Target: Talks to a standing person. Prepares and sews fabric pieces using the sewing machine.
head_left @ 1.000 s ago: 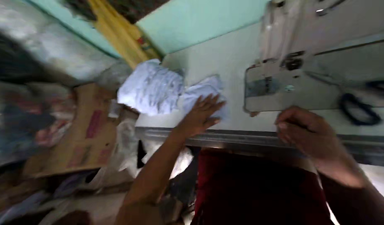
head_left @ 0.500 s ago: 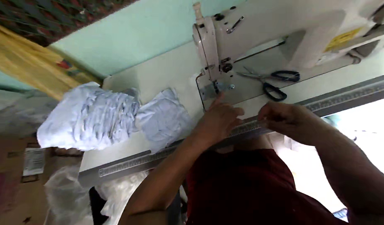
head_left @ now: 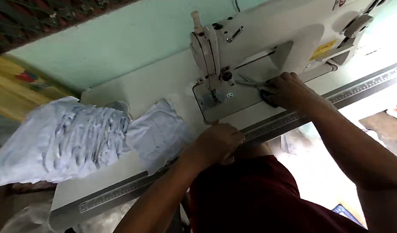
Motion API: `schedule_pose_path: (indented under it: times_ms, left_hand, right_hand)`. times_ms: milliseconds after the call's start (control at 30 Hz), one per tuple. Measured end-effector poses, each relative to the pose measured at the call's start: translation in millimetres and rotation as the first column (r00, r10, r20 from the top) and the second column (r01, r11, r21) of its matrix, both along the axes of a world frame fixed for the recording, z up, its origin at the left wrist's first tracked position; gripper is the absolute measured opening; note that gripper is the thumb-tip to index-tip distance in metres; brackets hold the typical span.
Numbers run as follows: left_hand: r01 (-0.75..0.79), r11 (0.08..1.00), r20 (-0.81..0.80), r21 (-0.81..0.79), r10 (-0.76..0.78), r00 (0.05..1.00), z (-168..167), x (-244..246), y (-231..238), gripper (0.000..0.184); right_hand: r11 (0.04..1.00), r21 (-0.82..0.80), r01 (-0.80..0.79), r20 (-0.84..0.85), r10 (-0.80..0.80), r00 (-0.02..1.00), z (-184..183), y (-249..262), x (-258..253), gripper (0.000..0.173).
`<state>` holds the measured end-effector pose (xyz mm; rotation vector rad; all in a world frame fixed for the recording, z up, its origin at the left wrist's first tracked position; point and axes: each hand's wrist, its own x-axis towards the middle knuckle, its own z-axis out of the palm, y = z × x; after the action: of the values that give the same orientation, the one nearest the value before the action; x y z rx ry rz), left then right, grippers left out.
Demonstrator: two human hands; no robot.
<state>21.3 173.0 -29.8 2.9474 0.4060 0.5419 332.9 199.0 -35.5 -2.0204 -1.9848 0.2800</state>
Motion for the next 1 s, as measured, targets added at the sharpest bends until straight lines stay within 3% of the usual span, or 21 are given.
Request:
schedule_pose_path:
  times_ms: [133, 267, 367, 467, 567, 667, 1000]
  left_hand:
    - [-0.162, 0.977, -0.012, -0.140, 0.162, 0.987, 7, -18, 28, 0.015]
    - [-0.270, 0.927, 0.085, -0.260, 0.301, 0.950, 17, -29, 54, 0.009]
    - [-0.310, 0.909, 0.098, -0.278, 0.348, 0.932, 20, -32, 67, 0.010]
    - [-0.322, 0.917, 0.113, -0.236, 0.355, 0.928, 18, -32, 71, 0.010]
    - [-0.328, 0.926, 0.116, -0.186, 0.352, 0.929, 18, -31, 72, 0.010]
    - [-0.326, 0.936, 0.100, -0.135, 0.340, 0.935, 19, -30, 72, 0.010]
    - [-0.349, 0.934, 0.084, -0.081, 0.356, 0.931, 24, -19, 63, 0.012]
  right_hand:
    - [0.980, -0.174, 0.100, 0.091, -0.085, 0.992, 16, 11, -7, 0.057]
    - [0.969, -0.226, 0.097, 0.190, -0.054, 0.980, 26, 12, -11, 0.036]
    - [0.973, -0.202, 0.113, 0.231, -0.065, 0.971, 37, 2, -17, 0.034]
    - [0.994, -0.114, 0.004, 0.203, 0.019, 0.979, 46, -20, -13, 0.028]
    - [0.984, -0.001, -0.180, 0.227, 0.175, 0.958, 56, -47, -15, 0.046]
    - [0.951, 0.063, -0.304, 0.346, 0.265, 0.900, 65, -65, -34, 0.045]
    - [0.891, 0.076, -0.447, 0.464, 0.365, 0.807, 65, -60, -58, 0.029]
